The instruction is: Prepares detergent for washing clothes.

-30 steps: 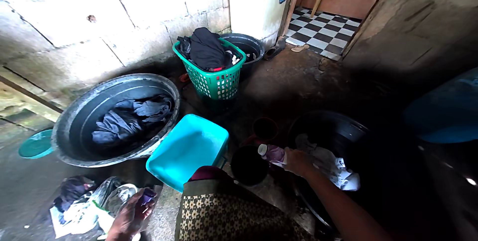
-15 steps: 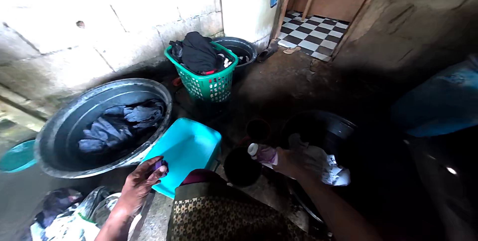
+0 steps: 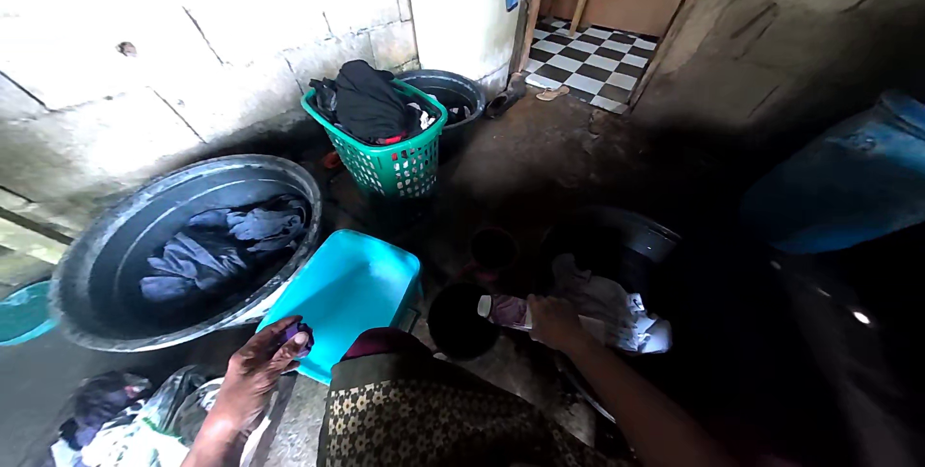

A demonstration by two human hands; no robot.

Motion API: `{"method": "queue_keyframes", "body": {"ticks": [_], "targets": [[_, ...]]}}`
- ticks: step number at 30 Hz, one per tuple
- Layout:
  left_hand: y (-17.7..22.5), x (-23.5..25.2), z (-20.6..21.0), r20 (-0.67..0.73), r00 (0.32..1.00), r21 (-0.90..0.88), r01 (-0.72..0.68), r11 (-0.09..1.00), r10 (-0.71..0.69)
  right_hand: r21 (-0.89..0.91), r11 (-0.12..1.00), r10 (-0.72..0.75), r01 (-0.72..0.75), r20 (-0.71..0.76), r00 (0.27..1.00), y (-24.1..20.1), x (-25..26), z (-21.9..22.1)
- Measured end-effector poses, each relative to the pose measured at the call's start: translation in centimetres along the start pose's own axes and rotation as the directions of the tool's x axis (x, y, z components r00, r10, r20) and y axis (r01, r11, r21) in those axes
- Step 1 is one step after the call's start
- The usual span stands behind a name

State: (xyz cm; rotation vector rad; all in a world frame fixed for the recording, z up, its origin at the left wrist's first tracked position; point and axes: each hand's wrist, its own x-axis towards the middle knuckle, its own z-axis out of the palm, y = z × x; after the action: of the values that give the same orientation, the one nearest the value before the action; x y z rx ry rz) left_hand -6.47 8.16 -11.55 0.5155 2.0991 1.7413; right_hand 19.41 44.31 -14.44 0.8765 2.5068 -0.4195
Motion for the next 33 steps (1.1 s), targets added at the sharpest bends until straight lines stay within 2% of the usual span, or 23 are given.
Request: {"method": "queue_keyframes", "body": {"ticks": [3,6,10,13,16,19,22,25,29,31,33], "targets": [[1.0,0.1,0.8,0.026,1.000,0.025,-0.017,1.000,0.016,0.117,0.993,0.021,-0.015,-0.051,0.998,-0.3,-0.3,-0.9],[3.5,0.9,3.0,0.148,0.983,0.058,-0.121,0.991,0.112,0.237,0.971,0.036,-0.012,-0.097,0.995,-1.5,-1.3,-2.9],[8.6,2.3,8.2,0.418,0.886,0.123,-0.275,0.953,0.202,0.339,0.930,-0.048,0.144,-0.278,0.959,-2.9,-3.2,-4.6],[11.5,2.9,13.0,0.567,0.807,0.192,-0.326,0.926,0.167,0.326,0.907,-0.094,0.267,-0.462,0.882,-3.7,-4.4,-4.7],[13.7,3.2,16.3,0.583,0.809,0.296,-0.292,0.910,0.070,0.243,0.940,-0.070,0.241,-0.552,0.831,-4.5,-5.5,-5.1],[14.8,3.9,17.7,0.553,0.833,0.391,-0.239,0.889,-0.019,0.207,0.969,-0.010,0.137,-0.520,0.854,-4.7,-6.5,-5.9],[15.8,3.9,18.7,0.542,0.834,0.544,-0.250,0.801,-0.108,0.112,0.988,-0.025,0.102,-0.540,0.841,-4.5,-7.1,-6.1],[16.7,3.1,19.8,0.532,0.838,0.640,-0.300,0.708,-0.125,0.049,0.995,-0.039,0.084,-0.594,0.804,-4.1,-7.5,-6.1],[16.4,2.3,20.8,0.531,0.847,0.648,-0.403,0.646,-0.005,0.089,0.996,0.022,0.024,-0.477,0.879,-3.6,-8.2,-7.3],[15.2,2.0,20.9,0.535,0.832,0.570,-0.486,0.663,0.150,0.141,0.990,0.040,0.017,-0.391,0.919,-3.4,-8.5,-7.9],[14.0,2.1,20.9,0.549,0.761,0.455,-0.619,0.640,0.345,0.202,0.979,0.042,0.026,-0.325,0.945,-3.4,-8.8,-8.5]]}}
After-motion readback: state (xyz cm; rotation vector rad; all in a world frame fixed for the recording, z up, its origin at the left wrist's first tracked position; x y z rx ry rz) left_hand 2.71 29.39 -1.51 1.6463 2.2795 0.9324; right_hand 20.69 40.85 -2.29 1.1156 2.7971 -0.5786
